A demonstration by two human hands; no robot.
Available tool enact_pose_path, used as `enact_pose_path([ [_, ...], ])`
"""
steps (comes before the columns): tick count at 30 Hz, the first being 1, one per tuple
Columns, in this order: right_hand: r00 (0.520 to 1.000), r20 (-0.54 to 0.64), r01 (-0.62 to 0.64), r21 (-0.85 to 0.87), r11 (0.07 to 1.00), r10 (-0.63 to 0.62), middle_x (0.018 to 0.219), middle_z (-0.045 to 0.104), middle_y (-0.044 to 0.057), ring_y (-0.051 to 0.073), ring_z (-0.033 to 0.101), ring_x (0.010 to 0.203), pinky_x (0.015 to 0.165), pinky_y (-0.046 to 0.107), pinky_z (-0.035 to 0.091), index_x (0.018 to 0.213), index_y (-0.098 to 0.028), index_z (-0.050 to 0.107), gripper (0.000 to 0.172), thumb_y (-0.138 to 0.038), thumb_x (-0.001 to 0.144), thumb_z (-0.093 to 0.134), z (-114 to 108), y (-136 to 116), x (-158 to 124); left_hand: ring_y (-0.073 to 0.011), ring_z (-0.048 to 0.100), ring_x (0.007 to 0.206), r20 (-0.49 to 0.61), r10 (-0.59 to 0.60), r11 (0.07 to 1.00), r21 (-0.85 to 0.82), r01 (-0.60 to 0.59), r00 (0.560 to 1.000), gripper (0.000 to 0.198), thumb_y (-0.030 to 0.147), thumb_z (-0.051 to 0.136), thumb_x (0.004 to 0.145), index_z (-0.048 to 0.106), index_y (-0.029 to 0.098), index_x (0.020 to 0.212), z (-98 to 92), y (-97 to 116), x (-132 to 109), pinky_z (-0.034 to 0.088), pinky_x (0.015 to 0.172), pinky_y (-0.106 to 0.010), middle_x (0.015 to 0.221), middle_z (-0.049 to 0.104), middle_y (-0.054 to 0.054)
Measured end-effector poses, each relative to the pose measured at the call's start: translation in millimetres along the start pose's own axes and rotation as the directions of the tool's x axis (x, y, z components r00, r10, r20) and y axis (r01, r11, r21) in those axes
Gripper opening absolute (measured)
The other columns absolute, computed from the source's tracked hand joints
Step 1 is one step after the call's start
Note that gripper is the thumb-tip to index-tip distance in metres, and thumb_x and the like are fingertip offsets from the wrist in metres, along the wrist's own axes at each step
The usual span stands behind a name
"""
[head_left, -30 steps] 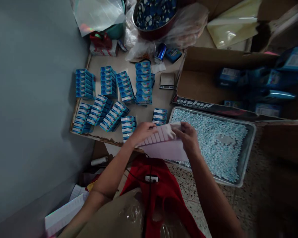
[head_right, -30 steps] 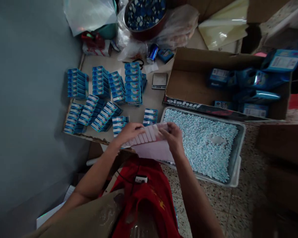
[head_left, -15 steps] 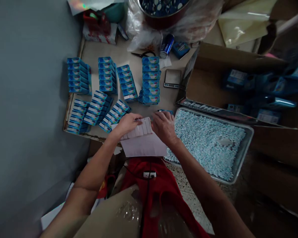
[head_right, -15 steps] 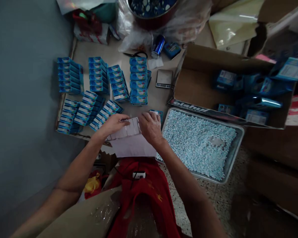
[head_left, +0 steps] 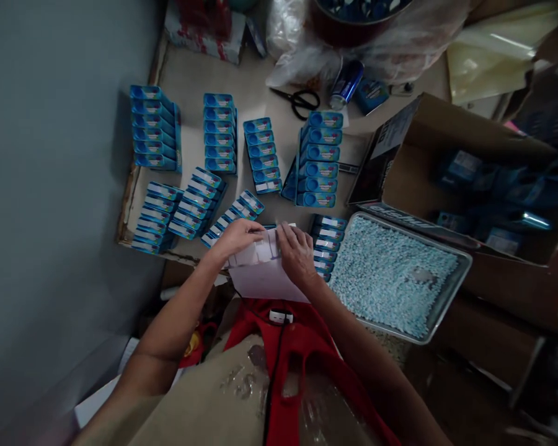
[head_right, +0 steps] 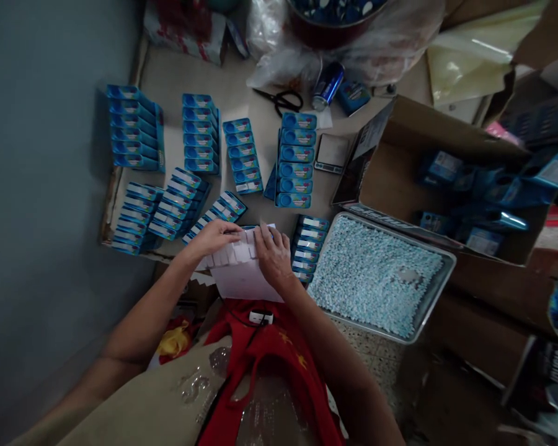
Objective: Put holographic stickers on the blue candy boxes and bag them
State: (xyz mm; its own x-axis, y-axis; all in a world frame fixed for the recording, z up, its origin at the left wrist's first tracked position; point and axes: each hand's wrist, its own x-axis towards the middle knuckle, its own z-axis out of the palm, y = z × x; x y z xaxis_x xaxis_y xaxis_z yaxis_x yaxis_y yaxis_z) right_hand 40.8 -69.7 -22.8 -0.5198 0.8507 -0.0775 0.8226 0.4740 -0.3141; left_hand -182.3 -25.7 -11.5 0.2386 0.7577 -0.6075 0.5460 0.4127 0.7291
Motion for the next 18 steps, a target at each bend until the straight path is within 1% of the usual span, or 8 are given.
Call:
enact_pose_path([
  [3, 1.000, 0.002, 0.016, -0.013, 1.000, -0.016, 0.154, 0.058, 0.015, 0.031, 0.049, 0.136, 0.109, 0.051, 0.037, 0.153, -0.022, 0.051, 0.050, -0.016, 0.104, 0.041, 2, -3, -4, -0.0240, 0.073, 0.088, 0.019, -0.015, 1.000, -0.024, 0.015, 1.000, 0.031, 0.035, 0.063, 0.074, 0.083, 0.021, 0.093, -5.4, -5, 1, 0.053, 0.082, -0.030, 0.091, 0.081, -0.002],
  [7, 0.998, 0.028, 0.049, 0.021, 0.999, -0.050, 0.144, 0.066, 0.011, 0.028, 0.054, 0.127, 0.108, 0.047, 0.034, 0.141, -0.023, 0.061, 0.040, -0.018, 0.106, 0.044, -8, 1, -3, -0.0250, 0.072, 0.090, 0.019, -0.023, 0.999, 0.038, 0.022, 1.000, 0.030, 0.034, 0.062, 0.077, 0.083, 0.020, 0.094, -8.7, 1, 4, 0.052, 0.080, -0.030, 0.092, 0.081, -0.003],
  [9, 0.998, 0.037, 0.042, 0.032, 0.999, -0.043, 0.133, 0.072, 0.010, 0.027, 0.056, 0.120, 0.105, 0.046, 0.034, 0.133, -0.023, 0.066, 0.033, -0.022, 0.106, 0.046, -17, 6, 2, -0.0259, 0.072, 0.092, 0.007, -0.025, 0.995, 0.092, 0.024, 1.000, 0.029, 0.033, 0.063, 0.079, 0.084, 0.021, 0.096, -6.7, 6, 6, 0.051, 0.079, -0.030, 0.095, 0.082, -0.004],
  [11, 0.999, 0.043, 0.018, 0.018, 1.000, -0.018, 0.115, 0.076, 0.009, 0.027, 0.057, 0.109, 0.100, 0.045, 0.035, 0.121, -0.024, 0.072, 0.027, -0.028, 0.106, 0.049, -27, 12, 8, -0.0273, 0.073, 0.095, -0.032, -0.038, 0.985, 0.165, 0.043, 0.999, 0.028, 0.030, 0.064, 0.080, 0.084, 0.022, 0.098, -2.6, 14, 9, 0.051, 0.081, -0.032, 0.098, 0.082, -0.005],
  [14, 0.998, 0.067, 0.013, 0.003, 1.000, -0.013, 0.090, 0.074, 0.007, 0.026, 0.057, 0.093, 0.091, 0.042, 0.034, 0.100, -0.025, 0.075, 0.026, -0.031, 0.106, 0.051, -41, 20, 16, -0.0303, 0.073, 0.102, -0.114, -0.094, 0.947, 0.295, 0.124, 0.989, 0.030, 0.025, 0.064, 0.082, 0.085, 0.025, 0.104, 4.8, 27, 14, 0.052, 0.085, -0.035, 0.104, 0.082, -0.006],
  [16, 0.995, 0.093, 0.025, 0.032, 0.999, -0.028, 0.082, 0.073, 0.006, 0.024, 0.058, 0.086, 0.086, 0.040, 0.034, 0.090, -0.024, 0.074, 0.026, -0.028, 0.104, 0.053, -50, 23, 18, -0.0320, 0.072, 0.107, -0.142, -0.140, 0.912, 0.366, 0.184, 0.980, 0.031, 0.026, 0.064, 0.084, 0.084, 0.026, 0.108, 8.8, 32, 19, 0.053, 0.086, -0.036, 0.109, 0.082, -0.007],
  [18, 0.994, 0.106, 0.004, 0.103, 0.995, -0.015, 0.077, 0.073, 0.005, 0.022, 0.059, 0.081, 0.082, 0.038, 0.034, 0.086, -0.023, 0.074, 0.022, -0.027, 0.101, 0.059, -63, 23, 18, -0.0327, 0.071, 0.112, -0.147, -0.177, 0.882, 0.415, 0.223, 0.973, 0.031, 0.030, 0.064, 0.088, 0.083, 0.028, 0.112, 11.7, 33, 25, 0.054, 0.087, -0.036, 0.113, 0.081, -0.007],
])
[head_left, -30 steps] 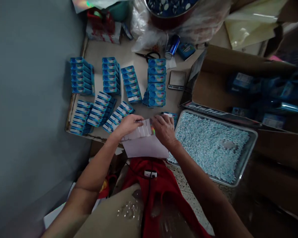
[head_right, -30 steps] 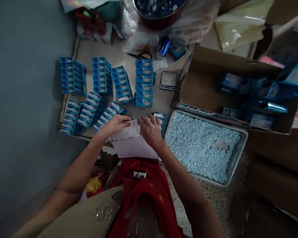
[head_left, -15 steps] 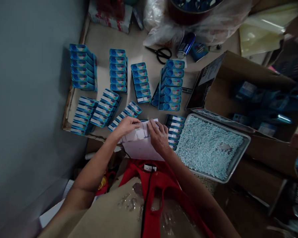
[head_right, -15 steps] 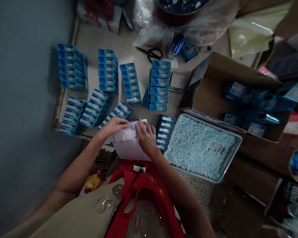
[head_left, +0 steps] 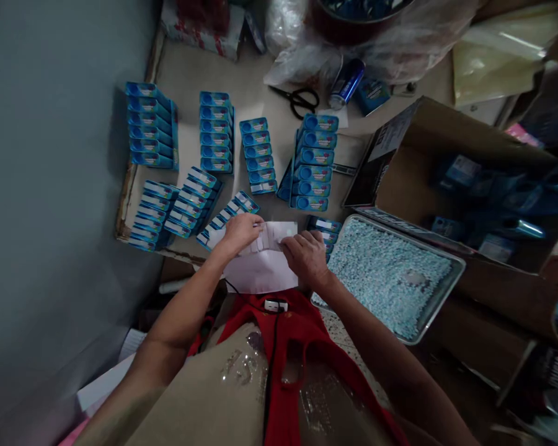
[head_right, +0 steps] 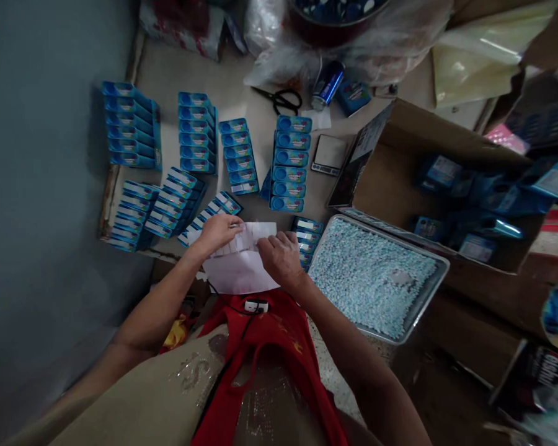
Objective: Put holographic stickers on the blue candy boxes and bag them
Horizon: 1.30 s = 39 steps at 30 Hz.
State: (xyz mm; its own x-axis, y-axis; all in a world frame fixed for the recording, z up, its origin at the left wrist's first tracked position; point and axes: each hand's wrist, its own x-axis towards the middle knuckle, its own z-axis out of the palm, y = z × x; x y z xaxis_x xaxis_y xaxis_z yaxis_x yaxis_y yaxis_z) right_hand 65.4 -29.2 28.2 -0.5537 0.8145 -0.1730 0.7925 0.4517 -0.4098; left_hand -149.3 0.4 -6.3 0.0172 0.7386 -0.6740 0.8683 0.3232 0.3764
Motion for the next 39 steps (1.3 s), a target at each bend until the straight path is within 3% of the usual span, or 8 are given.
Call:
enact_pose_path([
  [4, 0.976, 0.000, -0.207, 0.324, 0.923, 0.219, 0.062, 0.064, -0.001, 0.015, 0.055, 0.063, 0.070, 0.032, 0.035, 0.086, -0.022, 0.075, 0.014, -0.031, 0.094, 0.069, -45, -5, -2, -0.0322, 0.069, 0.115, -0.058, 0.038, 0.999, 0.032, -0.036, 0.998, 0.031, 0.026, 0.063, 0.091, 0.081, 0.027, 0.116, 7.6, -5, 10, 0.053, 0.095, -0.040, 0.115, 0.079, -0.010],
  [9, 0.901, 0.111, -0.371, 0.697, 0.614, 0.418, 0.062, 0.059, -0.003, 0.012, 0.045, 0.057, 0.056, 0.027, 0.030, 0.083, -0.021, 0.074, 0.027, -0.046, 0.089, 0.070, -101, 7, 38, -0.0314, 0.068, 0.113, -0.450, 0.066, 0.934, -0.286, -0.213, 0.891, 0.018, 0.034, 0.071, 0.090, 0.082, 0.021, 0.097, 0.1, 6, 6, 0.051, 0.105, -0.045, 0.108, 0.077, -0.012],
  [13, 0.912, 0.143, -0.332, 0.808, 0.486, 0.384, 0.063, 0.057, -0.003, 0.011, 0.042, 0.058, 0.056, 0.026, 0.030, 0.078, -0.019, 0.072, 0.031, -0.050, 0.081, 0.074, -108, 29, 84, -0.0252, 0.075, 0.088, -0.336, -0.004, 0.453, -0.840, -0.297, 0.942, 0.069, 0.079, 0.050, 0.092, 0.079, 0.016, 0.095, -20.1, 34, 6, 0.059, 0.086, -0.039, 0.089, 0.077, -0.011],
  [15, 0.912, 0.139, -0.324, 0.821, 0.471, 0.386, 0.061, 0.053, -0.004, 0.010, 0.039, 0.056, 0.054, 0.026, 0.028, 0.077, -0.019, 0.072, 0.032, -0.051, 0.079, 0.074, -104, 37, 99, -0.0240, 0.075, 0.083, -0.233, 0.010, 0.206, -0.951, -0.230, 0.972, 0.084, 0.092, 0.047, 0.082, 0.077, 0.015, 0.095, -28.6, 45, 12, 0.061, 0.081, -0.037, 0.085, 0.077, -0.011],
  [17, 0.912, 0.140, -0.324, 0.822, 0.469, 0.384, 0.061, 0.054, -0.004, 0.010, 0.039, 0.055, 0.053, 0.026, 0.027, 0.077, -0.019, 0.072, 0.034, -0.053, 0.078, 0.075, -99, 43, 107, -0.0213, 0.075, 0.080, -0.221, -0.013, 0.123, -0.968, -0.218, 0.975, 0.077, 0.089, 0.064, 0.073, 0.076, 0.015, 0.091, -34.4, 54, 18, 0.061, 0.080, -0.034, 0.082, 0.076, -0.008],
  [21, 0.899, 0.115, -0.327, 0.819, 0.471, 0.423, 0.066, 0.062, -0.001, 0.011, 0.047, 0.058, 0.054, 0.025, 0.034, 0.077, -0.020, 0.074, 0.034, -0.053, 0.076, 0.077, -94, 50, 112, -0.0152, 0.070, 0.073, -0.277, -0.058, 0.164, -0.950, -0.264, 0.959, 0.056, 0.063, 0.093, 0.058, 0.074, 0.016, 0.082, -42.4, 63, 30, 0.059, 0.077, -0.028, 0.077, 0.074, -0.003],
  [29, 0.827, 0.032, -0.332, 0.834, 0.441, 0.562, 0.058, 0.057, -0.003, 0.012, 0.050, 0.051, 0.043, 0.025, 0.039, 0.077, -0.018, 0.074, 0.028, -0.046, 0.075, 0.077, -111, 54, 145, -0.0156, 0.068, 0.070, -0.245, 0.007, 0.189, -0.952, -0.242, 0.970, 0.066, 0.080, 0.079, 0.066, 0.073, 0.016, 0.078, -78.8, 80, 65, 0.060, 0.074, -0.031, 0.071, 0.070, -0.004],
  [39, 0.814, -0.068, -0.379, 0.689, 0.617, 0.576, 0.062, 0.063, 0.000, 0.014, 0.056, 0.052, 0.048, 0.026, 0.039, 0.079, -0.017, 0.078, 0.026, -0.042, 0.079, 0.074, -114, 67, 169, -0.0133, 0.062, 0.073, -0.365, 0.073, 0.393, -0.845, -0.363, 0.928, 0.027, 0.037, 0.088, 0.067, 0.075, 0.016, 0.078, -106.9, 79, 91, 0.051, 0.073, -0.027, 0.076, 0.071, -0.002],
])
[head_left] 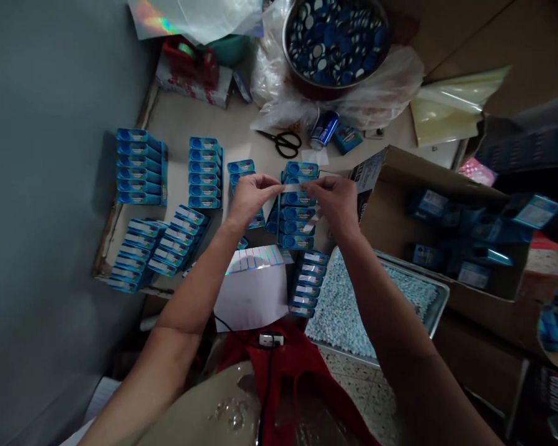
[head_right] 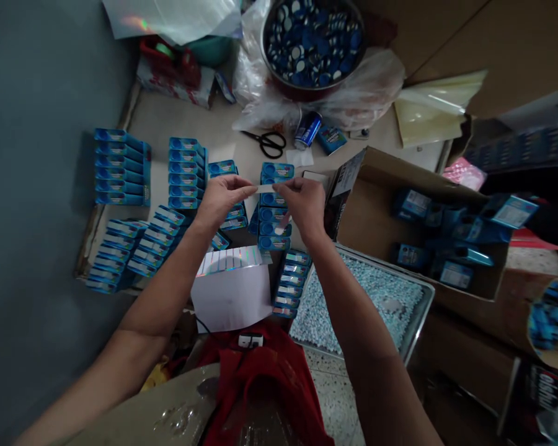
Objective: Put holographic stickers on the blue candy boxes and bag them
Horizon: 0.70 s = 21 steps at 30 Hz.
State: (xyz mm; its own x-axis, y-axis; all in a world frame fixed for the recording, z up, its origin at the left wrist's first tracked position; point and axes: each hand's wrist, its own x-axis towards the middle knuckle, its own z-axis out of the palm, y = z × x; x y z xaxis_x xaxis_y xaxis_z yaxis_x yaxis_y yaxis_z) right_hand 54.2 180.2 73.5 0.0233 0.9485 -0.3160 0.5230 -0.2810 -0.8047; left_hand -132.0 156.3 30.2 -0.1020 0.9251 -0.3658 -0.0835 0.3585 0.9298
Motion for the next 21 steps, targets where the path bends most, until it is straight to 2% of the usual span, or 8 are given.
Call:
enact_pose_path([
  [5, 0.989, -0.126, 0.047, -0.245, 0.968, -0.080, 0.063, 0.063, 0.000, 0.019, 0.063, 0.063, 0.062, 0.030, 0.046, 0.077, -0.018, 0.077, 0.023, -0.040, 0.082, 0.071, 7, 1, 36, -0.0130, 0.058, 0.067, -0.001, 0.004, 0.998, 0.065, -0.003, 1.000, 0.009, 0.020, 0.081, 0.069, 0.075, 0.016, 0.073, 5.1, 12, 39, 0.049, 0.069, -0.028, 0.066, 0.067, -0.001],
  [9, 0.982, -0.170, 0.023, -0.331, 0.943, -0.083, 0.064, 0.063, 0.001, 0.020, 0.061, 0.068, 0.070, 0.034, 0.048, 0.074, -0.020, 0.074, 0.018, -0.037, 0.079, 0.074, 16, 7, 60, -0.0139, 0.056, 0.064, -0.042, 0.029, 0.997, 0.068, -0.026, 0.999, 0.008, 0.013, 0.080, 0.064, 0.073, 0.018, 0.067, 9.5, 8, 63, 0.048, 0.065, -0.028, 0.061, 0.065, -0.001],
  [16, 0.981, -0.141, 0.081, -0.312, 0.947, -0.130, 0.066, 0.062, 0.002, 0.022, 0.060, 0.074, 0.074, 0.035, 0.049, 0.074, -0.020, 0.072, 0.017, -0.036, 0.080, 0.071, 20, 19, 68, -0.0160, 0.059, 0.066, -0.042, 0.011, 0.996, 0.091, -0.007, 0.999, 0.004, 0.015, 0.077, 0.067, 0.074, 0.017, 0.067, 7.8, -3, 70, 0.049, 0.066, -0.031, 0.064, 0.068, -0.004],
  [21, 0.987, -0.142, 0.029, -0.333, 0.942, -0.081, 0.068, 0.062, 0.002, 0.022, 0.061, 0.074, 0.075, 0.036, 0.048, 0.073, -0.020, 0.070, 0.015, -0.033, 0.080, 0.073, 22, 12, 66, -0.0150, 0.058, 0.065, -0.043, 0.007, 0.999, 0.049, -0.004, 0.999, 0.004, 0.016, 0.077, 0.068, 0.073, 0.018, 0.068, 8.3, -8, 70, 0.050, 0.067, -0.031, 0.065, 0.067, -0.003],
])
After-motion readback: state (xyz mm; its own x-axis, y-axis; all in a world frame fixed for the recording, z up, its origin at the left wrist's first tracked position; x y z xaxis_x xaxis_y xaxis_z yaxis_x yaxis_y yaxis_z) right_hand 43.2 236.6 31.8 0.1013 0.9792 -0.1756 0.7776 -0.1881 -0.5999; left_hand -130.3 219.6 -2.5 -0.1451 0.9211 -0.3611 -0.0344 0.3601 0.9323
